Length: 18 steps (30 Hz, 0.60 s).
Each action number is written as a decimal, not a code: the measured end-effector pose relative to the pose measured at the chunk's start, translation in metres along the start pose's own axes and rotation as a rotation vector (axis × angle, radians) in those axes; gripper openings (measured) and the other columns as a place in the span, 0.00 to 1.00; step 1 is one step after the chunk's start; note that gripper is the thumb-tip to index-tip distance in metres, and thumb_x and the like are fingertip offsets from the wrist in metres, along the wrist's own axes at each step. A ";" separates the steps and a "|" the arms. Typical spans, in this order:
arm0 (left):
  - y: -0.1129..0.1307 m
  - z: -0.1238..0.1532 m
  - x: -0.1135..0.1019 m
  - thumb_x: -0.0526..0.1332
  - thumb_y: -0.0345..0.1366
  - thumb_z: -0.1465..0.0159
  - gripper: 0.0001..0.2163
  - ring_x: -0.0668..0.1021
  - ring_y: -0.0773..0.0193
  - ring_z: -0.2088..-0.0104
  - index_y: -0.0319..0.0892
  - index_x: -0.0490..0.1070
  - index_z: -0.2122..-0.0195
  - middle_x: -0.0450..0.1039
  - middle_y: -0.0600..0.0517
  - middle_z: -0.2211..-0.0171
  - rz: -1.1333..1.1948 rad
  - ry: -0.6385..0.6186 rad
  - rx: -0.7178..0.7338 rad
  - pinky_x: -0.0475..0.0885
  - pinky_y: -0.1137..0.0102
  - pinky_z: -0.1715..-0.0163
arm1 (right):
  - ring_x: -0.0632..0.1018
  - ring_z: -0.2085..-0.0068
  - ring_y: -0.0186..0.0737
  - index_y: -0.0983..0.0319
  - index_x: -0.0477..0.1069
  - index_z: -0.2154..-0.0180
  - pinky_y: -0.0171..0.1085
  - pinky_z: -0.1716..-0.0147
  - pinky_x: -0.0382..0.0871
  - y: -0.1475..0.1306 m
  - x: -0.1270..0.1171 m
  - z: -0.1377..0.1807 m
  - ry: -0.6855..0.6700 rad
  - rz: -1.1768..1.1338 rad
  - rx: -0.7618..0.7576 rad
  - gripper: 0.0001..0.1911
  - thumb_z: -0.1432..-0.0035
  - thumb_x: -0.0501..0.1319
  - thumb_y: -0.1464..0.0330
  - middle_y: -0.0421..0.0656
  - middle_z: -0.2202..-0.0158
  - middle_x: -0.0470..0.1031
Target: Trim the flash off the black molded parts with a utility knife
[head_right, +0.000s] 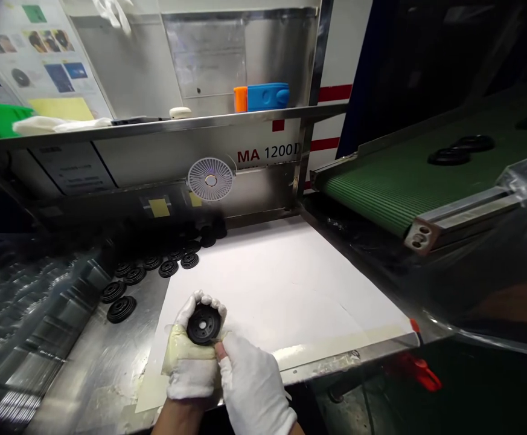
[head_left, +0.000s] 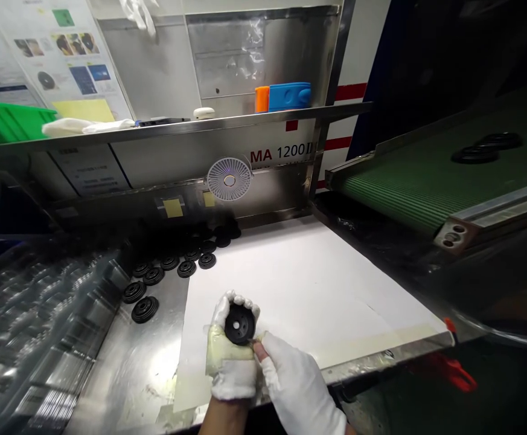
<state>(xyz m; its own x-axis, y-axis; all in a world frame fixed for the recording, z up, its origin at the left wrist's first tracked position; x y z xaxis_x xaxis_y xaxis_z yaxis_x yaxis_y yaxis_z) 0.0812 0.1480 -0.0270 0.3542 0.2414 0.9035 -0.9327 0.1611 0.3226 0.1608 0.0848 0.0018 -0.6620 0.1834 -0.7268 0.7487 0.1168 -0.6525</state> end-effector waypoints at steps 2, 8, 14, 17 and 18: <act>0.002 0.002 0.001 0.59 0.30 0.44 0.07 0.75 0.64 0.65 0.41 0.71 0.63 0.72 0.50 0.67 -0.088 -0.024 0.020 0.71 0.65 0.60 | 0.72 0.74 0.38 0.57 0.64 0.71 0.35 0.76 0.57 0.003 -0.001 0.000 0.019 -0.003 0.007 0.14 0.37 0.44 0.64 0.38 0.75 0.71; -0.006 0.013 -0.002 0.58 0.30 0.47 0.11 0.75 0.57 0.67 0.38 0.70 0.62 0.72 0.46 0.70 -0.179 -0.021 -0.152 0.72 0.62 0.65 | 0.71 0.73 0.38 0.58 0.63 0.70 0.34 0.75 0.59 0.009 -0.011 -0.003 0.022 -0.027 0.005 0.11 0.38 0.46 0.67 0.39 0.74 0.70; -0.008 0.008 -0.001 0.61 0.30 0.46 0.02 0.72 0.67 0.75 0.40 0.69 0.71 0.67 0.54 0.77 -0.039 0.079 -0.129 0.70 0.71 0.73 | 0.69 0.74 0.37 0.57 0.62 0.70 0.36 0.75 0.54 0.003 -0.008 -0.001 0.017 0.070 0.008 0.10 0.38 0.46 0.68 0.37 0.74 0.69; -0.008 0.006 -0.005 0.62 0.29 0.46 0.02 0.71 0.70 0.75 0.41 0.68 0.72 0.67 0.55 0.77 0.060 0.158 -0.105 0.71 0.72 0.71 | 0.70 0.74 0.37 0.57 0.63 0.70 0.35 0.75 0.54 -0.001 -0.002 0.002 0.018 0.046 0.007 0.12 0.37 0.45 0.66 0.38 0.74 0.70; -0.006 0.006 -0.005 0.61 0.28 0.46 0.02 0.72 0.71 0.75 0.41 0.69 0.72 0.67 0.55 0.76 0.070 0.156 -0.087 0.71 0.72 0.69 | 0.71 0.74 0.38 0.57 0.63 0.70 0.35 0.75 0.54 -0.003 -0.001 0.002 0.021 0.039 0.004 0.13 0.37 0.44 0.65 0.38 0.75 0.70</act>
<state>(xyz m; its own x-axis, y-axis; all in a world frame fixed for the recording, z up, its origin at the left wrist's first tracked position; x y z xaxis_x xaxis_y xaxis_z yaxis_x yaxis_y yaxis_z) 0.0847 0.1399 -0.0318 0.3012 0.3992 0.8660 -0.9484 0.2196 0.2286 0.1590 0.0820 0.0037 -0.6314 0.2086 -0.7469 0.7737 0.1049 -0.6248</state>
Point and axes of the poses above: each hand's wrist, its own z-axis away from the middle knuckle, its own x-axis out of the palm, y = z × x, the point moved 9 cm from there along -z, towards the middle knuckle
